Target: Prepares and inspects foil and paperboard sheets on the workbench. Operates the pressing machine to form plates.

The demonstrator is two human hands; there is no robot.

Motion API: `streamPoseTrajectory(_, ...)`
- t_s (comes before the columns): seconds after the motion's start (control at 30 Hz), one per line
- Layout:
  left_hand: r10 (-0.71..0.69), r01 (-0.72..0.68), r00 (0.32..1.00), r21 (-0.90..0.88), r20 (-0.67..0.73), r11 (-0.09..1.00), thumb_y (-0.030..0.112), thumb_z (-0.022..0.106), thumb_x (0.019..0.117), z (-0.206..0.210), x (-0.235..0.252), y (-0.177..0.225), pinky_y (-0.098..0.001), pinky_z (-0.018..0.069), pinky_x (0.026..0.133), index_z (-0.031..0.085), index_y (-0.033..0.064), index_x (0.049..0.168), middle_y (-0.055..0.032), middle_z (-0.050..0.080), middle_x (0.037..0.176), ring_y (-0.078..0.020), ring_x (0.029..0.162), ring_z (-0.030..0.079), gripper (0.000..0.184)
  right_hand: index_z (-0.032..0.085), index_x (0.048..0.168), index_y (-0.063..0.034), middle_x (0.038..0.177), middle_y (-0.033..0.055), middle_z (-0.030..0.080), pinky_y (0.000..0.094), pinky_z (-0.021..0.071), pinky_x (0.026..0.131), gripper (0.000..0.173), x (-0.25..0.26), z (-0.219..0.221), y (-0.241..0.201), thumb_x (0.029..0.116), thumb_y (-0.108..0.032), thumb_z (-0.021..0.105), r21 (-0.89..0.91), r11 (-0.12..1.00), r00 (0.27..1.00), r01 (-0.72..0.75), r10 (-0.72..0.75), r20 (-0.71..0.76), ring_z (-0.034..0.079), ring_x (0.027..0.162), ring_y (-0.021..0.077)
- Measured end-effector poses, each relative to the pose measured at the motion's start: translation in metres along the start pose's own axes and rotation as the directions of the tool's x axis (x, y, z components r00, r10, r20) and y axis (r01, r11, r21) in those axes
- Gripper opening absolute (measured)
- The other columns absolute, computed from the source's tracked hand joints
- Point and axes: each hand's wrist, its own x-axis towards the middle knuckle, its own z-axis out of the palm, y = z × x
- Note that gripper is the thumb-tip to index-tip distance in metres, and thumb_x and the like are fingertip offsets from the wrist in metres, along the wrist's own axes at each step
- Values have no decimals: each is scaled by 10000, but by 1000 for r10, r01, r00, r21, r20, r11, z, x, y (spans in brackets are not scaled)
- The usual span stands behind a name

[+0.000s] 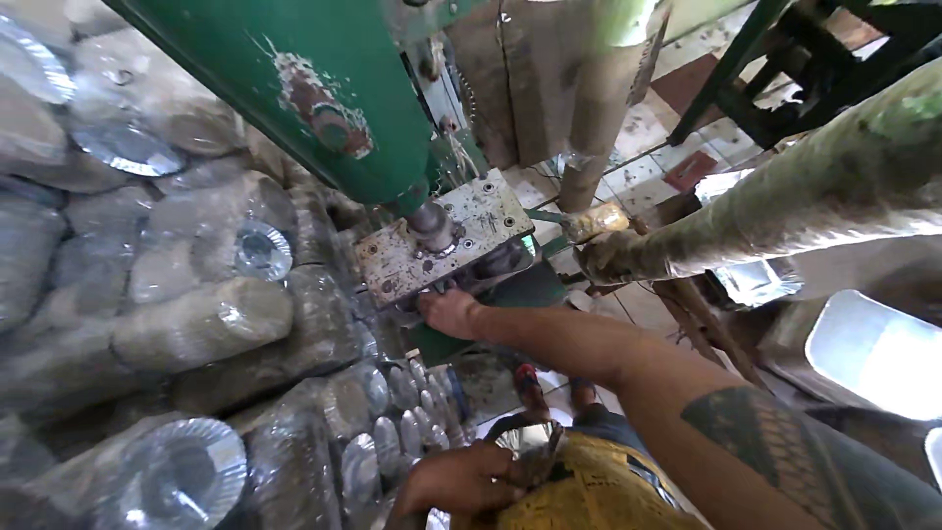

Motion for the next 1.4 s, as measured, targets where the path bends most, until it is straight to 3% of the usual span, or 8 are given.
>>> streamPoseTrajectory(0.1, 99, -85, 990, -139, 98, 987, 313, 620, 965, -5, -9, -22, -434, 519, 941, 691, -50, 1138, -151, 691, 1110, -201, 1034, 642, 408, 758, 1067, -26, 1327, 138, 660, 713, 499, 934, 278, 23, 46, 10, 813, 87, 751, 33, 999, 982, 4, 2, -187, 600, 1253, 406)
streamPoseTrajectory(0.2, 141, -125, 988, -224, 57, 966, 642, 578, 915, -7, -9, -49, -251, 519, 807, 709, -25, 1043, -20, 701, 961, -19, 867, 613, 691, 718, 1176, -38, 1396, 129, 611, 682, 505, 939, 316, 23, 42, 20, 879, 67, 692, -40, 999, 992, 30, -35, -123, 583, 1261, 404)
streamPoseTrajectory(0.33, -315, 302, 948, -197, -40, 933, 444, 341, 1101, -20, 12, -10, -418, 522, 859, 620, -67, 1172, -152, 646, 1026, -192, 903, 609, 586, 720, 1159, -19, 1376, 124, 631, 672, 499, 960, 258, -1, 10, 6, 924, 53, 641, 19, 1000, 997, -9, 10, -81, 555, 1321, 384)
streamPoseTrajectory(0.4, -381, 371, 922, -120, -72, 921, 507, 471, 1058, -26, 28, 1, -403, 519, 749, 649, -15, 1024, -97, 628, 882, -167, 771, 592, 552, 650, 1279, -2, 1432, 107, 591, 575, 433, 1103, 306, -44, -29, 8, 984, 25, 573, 19, 998, 998, -59, 58, 32, 489, 1401, 315)
streamPoseTrajectory(0.57, 56, -103, 971, -193, -234, 976, 314, 640, 945, -41, 21, -26, -206, 422, 557, 662, 50, 735, 81, 546, 625, 18, 563, 483, 338, 607, 1347, 15, 1474, 130, 558, 600, 350, 1168, 393, -94, -20, 62, 963, 85, 564, -81, 980, 983, -183, 183, -1, 485, 1408, 324)
streamPoseTrajectory(0.77, 255, -344, 918, -292, -303, 892, 676, 612, 907, -38, 8, -48, -130, 433, 556, 681, 159, 791, 156, 592, 673, 88, 594, 516, 535, 652, 1253, 18, 1379, 135, 615, 519, 405, 1151, 294, -88, -14, 94, 992, 57, 524, -98, 991, 995, -97, 98, 9, 518, 1366, 329)
streamPoseTrajectory(1.03, 156, -215, 966, -311, -204, 926, 625, 679, 842, -34, -22, -41, -196, 532, 766, 677, 1, 1169, 44, 703, 963, 42, 824, 617, 705, 624, 1350, -24, 1483, 96, 563, 504, 342, 1209, 387, -79, -18, 104, 994, 67, 500, -40, 996, 992, -74, 77, 100, 428, 1462, 308)
streamPoseTrajectory(1.4, 279, -243, 959, -370, 46, 897, 636, 678, 841, -15, 40, -47, -236, 535, 737, 702, 5, 1083, 16, 691, 894, -1, 779, 612, 676, 603, 1348, -8, 1436, 129, 580, 608, 340, 1164, 499, -103, -14, 61, 878, -109, 736, -2, 987, 987, -161, 161, -26, 505, 1375, 330)
